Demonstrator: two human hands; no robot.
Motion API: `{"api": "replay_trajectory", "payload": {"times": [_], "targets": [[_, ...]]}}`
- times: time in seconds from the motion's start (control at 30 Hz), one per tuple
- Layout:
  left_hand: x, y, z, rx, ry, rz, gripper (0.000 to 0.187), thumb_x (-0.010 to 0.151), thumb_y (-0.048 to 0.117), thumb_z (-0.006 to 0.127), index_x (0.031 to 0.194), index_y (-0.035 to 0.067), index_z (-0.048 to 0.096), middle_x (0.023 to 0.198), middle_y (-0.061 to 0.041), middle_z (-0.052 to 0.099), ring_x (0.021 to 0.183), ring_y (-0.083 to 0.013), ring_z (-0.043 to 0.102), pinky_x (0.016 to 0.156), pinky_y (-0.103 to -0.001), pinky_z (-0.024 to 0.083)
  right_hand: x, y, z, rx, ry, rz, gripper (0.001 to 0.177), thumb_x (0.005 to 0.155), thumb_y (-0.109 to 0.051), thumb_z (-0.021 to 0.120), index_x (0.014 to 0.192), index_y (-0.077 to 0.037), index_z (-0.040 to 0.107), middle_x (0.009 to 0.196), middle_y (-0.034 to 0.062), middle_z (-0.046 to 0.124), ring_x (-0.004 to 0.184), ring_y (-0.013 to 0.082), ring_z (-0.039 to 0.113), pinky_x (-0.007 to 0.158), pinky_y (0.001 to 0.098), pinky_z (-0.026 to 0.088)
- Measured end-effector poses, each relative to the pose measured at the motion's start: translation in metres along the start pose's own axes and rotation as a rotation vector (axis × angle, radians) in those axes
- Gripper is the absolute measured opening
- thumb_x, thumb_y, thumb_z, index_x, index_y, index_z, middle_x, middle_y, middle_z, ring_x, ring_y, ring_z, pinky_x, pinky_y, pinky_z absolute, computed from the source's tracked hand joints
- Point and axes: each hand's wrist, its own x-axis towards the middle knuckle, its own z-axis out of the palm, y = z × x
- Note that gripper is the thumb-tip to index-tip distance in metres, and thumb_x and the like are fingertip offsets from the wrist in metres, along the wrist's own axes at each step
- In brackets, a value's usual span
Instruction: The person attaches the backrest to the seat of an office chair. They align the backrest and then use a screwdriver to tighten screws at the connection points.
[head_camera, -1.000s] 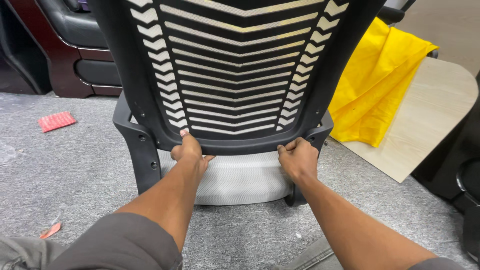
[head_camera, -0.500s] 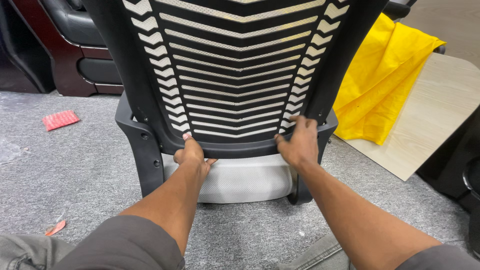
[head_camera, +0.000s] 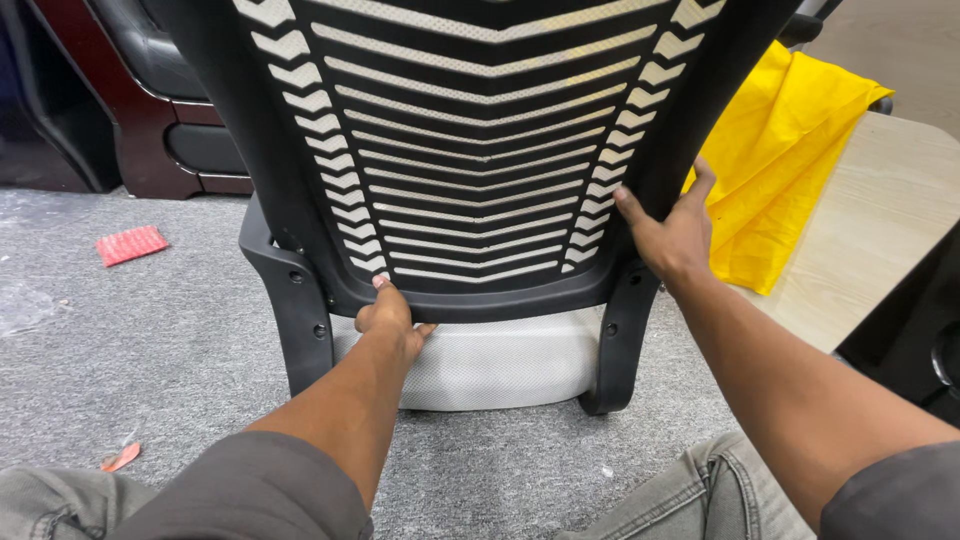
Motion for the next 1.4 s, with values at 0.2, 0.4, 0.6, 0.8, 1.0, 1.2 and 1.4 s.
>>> {"api": "replay_trajectory", "payload": {"times": [0.2, 0.4, 0.6, 0.8, 1.0, 1.2, 1.4], "targets": [[0.006, -0.005, -0.002, 0.027, 0.021, -0.005, 0.072, 0.105, 0.048, 0.044, 0.150, -0.006, 0.026, 0.145, -0.023, 0.052, 0.119, -0.0366, 0.068, 0.094, -0.049, 0.063, 0.010, -0.014, -0.007, -0.133, -0.091, 0.058, 0.075, 0.097, -0.051, 0.068, 0.140, 0.000, 0.035, 0.128, 0.0330, 0.063, 0.121, 0.0476, 0.061, 0.106, 0.0484, 0.046], [-0.017, 0.002, -0.005, 0.035, 0.142, -0.008, 0.082, 0.104, 0.044, 0.053, 0.154, -0.002, 0.006, 0.150, -0.025, 0.039, 0.127, -0.0378, 0.059, 0.100, -0.049, 0.058, 0.020, -0.009, -0.008, -0.284, -0.162, 0.060, 0.089, 0.097, -0.059, 0.065, 0.140, 0.011, 0.030, 0.122, 0.0420, 0.060, 0.118, 0.0534, 0.059, 0.105, 0.0502, 0.046], [-0.058, 0.020, 0.008, 0.209, 0.302, 0.170, 0.071, 0.091, 0.027, 0.065, 0.141, 0.000, 0.022, 0.141, -0.023, 0.043, 0.129, -0.0366, 0.053, 0.106, -0.047, 0.049, 0.016, -0.002, -0.011, -0.313, -0.211, 0.094, 0.095, 0.096, -0.062, 0.063, 0.140, 0.015, 0.027, 0.120, 0.0426, 0.060, 0.116, 0.0525, 0.061, 0.104, 0.0487, 0.048], [-0.050, 0.055, -0.006, 0.533, 0.417, 0.888, 0.058, 0.075, 0.013, 0.076, 0.122, 0.002, 0.045, 0.129, -0.019, 0.049, 0.128, -0.0348, 0.047, 0.112, -0.045, 0.038, 0.006, 0.008, -0.010, -0.359, -0.240, 0.137, 0.096, 0.095, -0.064, 0.062, 0.138, 0.016, 0.032, 0.118, 0.0421, 0.062, 0.115, 0.0515, 0.062, 0.102, 0.0486, 0.049], [0.003, 0.136, -0.044, 0.686, 0.235, 1.426, 0.082, 0.081, 0.041, 0.088, 0.133, -0.003, 0.042, 0.127, -0.024, 0.054, 0.119, -0.0360, 0.054, 0.100, -0.045, 0.043, 0.006, 0.016, -0.006, -0.351, -0.239, 0.132, 0.097, 0.093, -0.065, 0.063, 0.137, 0.017, 0.034, 0.119, 0.0425, 0.062, 0.117, 0.0518, 0.061, 0.102, 0.0489, 0.048], [0.032, 0.157, -0.068, 0.955, -0.333, 1.274, 0.057, 0.100, 0.049, 0.064, 0.132, 0.004, 0.052, 0.122, -0.018, 0.071, 0.116, -0.0278, 0.066, 0.099, -0.041, 0.049, -0.002, 0.022, -0.009, -0.344, -0.245, 0.111, 0.101, 0.093, -0.065, 0.063, 0.142, 0.017, 0.029, 0.122, 0.0419, 0.060, 0.119, 0.0513, 0.059, 0.104, 0.0485, 0.046], [0.046, 0.158, -0.067, 0.957, -0.315, 1.315, 0.063, 0.104, 0.054, 0.056, 0.120, -0.003, 0.034, 0.109, -0.023, 0.065, 0.107, -0.0307, 0.066, 0.095, -0.043, 0.050, 0.008, 0.016, -0.022, -0.229, -0.294, 0.112, 0.093, 0.093, -0.070, 0.050, 0.138, 0.010, 0.044, 0.127, 0.0358, 0.063, 0.122, 0.0464, 0.061, 0.105, 0.0478, 0.045]]}}
